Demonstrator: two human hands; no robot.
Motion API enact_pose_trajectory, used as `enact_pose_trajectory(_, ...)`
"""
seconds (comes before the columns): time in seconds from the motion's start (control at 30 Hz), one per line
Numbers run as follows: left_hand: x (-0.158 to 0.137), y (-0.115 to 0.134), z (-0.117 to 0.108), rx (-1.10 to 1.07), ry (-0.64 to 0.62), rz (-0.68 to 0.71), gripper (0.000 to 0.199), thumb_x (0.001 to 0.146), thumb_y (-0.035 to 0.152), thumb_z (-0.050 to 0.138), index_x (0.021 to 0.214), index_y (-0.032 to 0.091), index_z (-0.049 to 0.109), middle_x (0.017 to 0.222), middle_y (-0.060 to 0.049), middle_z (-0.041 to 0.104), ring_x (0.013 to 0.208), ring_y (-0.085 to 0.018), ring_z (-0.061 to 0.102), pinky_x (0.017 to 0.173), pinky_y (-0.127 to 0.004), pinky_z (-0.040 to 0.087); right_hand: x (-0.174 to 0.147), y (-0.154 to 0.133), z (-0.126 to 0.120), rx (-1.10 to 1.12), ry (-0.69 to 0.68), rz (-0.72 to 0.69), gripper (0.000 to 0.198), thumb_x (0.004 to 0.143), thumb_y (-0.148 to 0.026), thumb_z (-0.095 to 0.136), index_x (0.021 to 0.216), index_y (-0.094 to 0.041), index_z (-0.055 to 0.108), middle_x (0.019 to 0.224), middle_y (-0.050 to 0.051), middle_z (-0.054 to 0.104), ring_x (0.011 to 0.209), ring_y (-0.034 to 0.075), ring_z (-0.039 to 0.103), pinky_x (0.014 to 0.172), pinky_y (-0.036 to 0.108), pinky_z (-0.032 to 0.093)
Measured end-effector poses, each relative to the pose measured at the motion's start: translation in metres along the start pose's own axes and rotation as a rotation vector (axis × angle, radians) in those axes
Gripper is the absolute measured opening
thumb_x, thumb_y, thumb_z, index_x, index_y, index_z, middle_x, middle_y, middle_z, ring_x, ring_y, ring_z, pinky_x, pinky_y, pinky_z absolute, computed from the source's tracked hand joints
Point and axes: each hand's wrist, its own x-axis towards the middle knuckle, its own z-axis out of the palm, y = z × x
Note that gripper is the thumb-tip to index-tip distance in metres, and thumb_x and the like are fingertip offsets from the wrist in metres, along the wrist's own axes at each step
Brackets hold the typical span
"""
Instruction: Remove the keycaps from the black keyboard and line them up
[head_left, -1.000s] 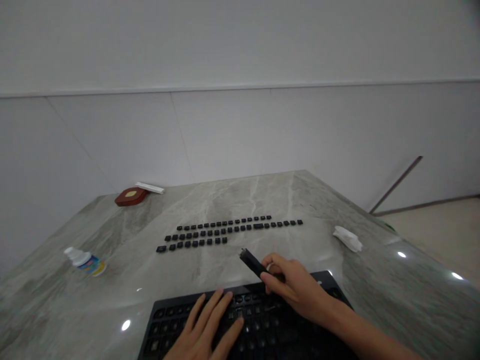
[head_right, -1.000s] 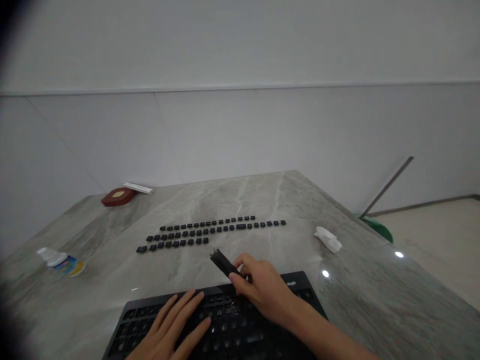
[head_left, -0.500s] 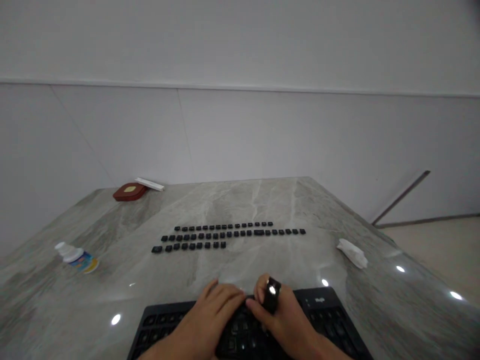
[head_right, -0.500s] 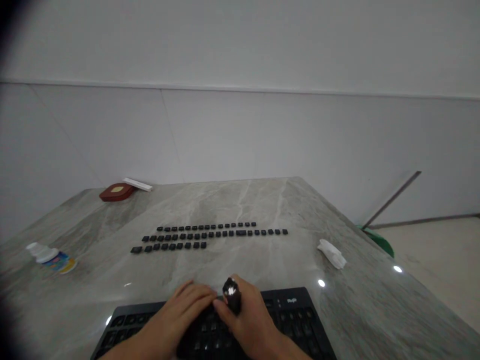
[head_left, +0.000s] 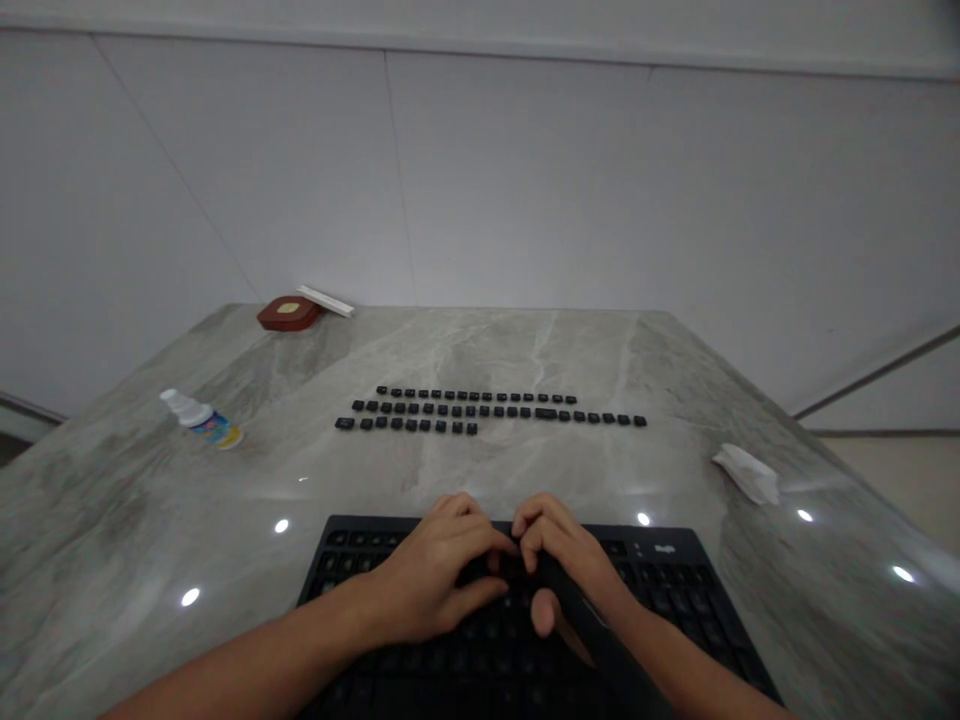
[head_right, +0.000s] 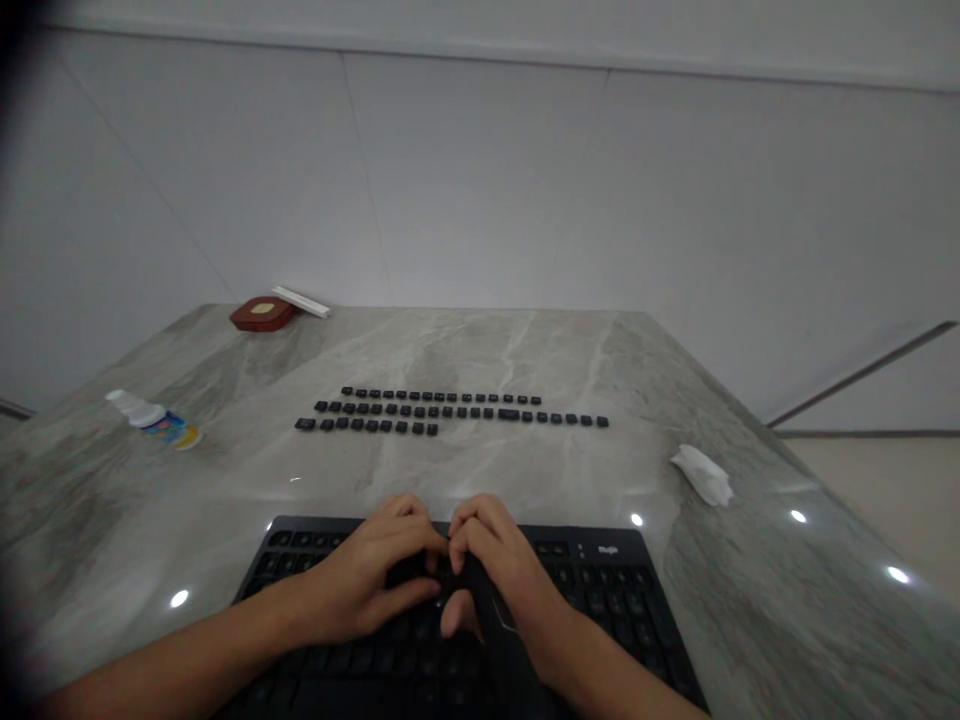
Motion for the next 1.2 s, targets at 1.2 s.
enact_pose_trajectory(1.2, 0.001, -0.001, -0.003, 0.029, 0.000, 0.129, 0.012, 0.085, 0.006, 0.053, 0.085, 0.015, 0.060, 0.086, -0.005, 0.061, 0.085, -0.018, 0.051, 0.079, -0.032, 0.040, -0.015, -0.007, 0.000, -0.473, -0.276, -0.090, 0.020, 0.084, -0.014, 0.049, 0.065, -0.019, 0.053, 0.060, 0.000, 0.058, 0.057, 0.014, 0.049, 0.060, 0.031, 0.024)
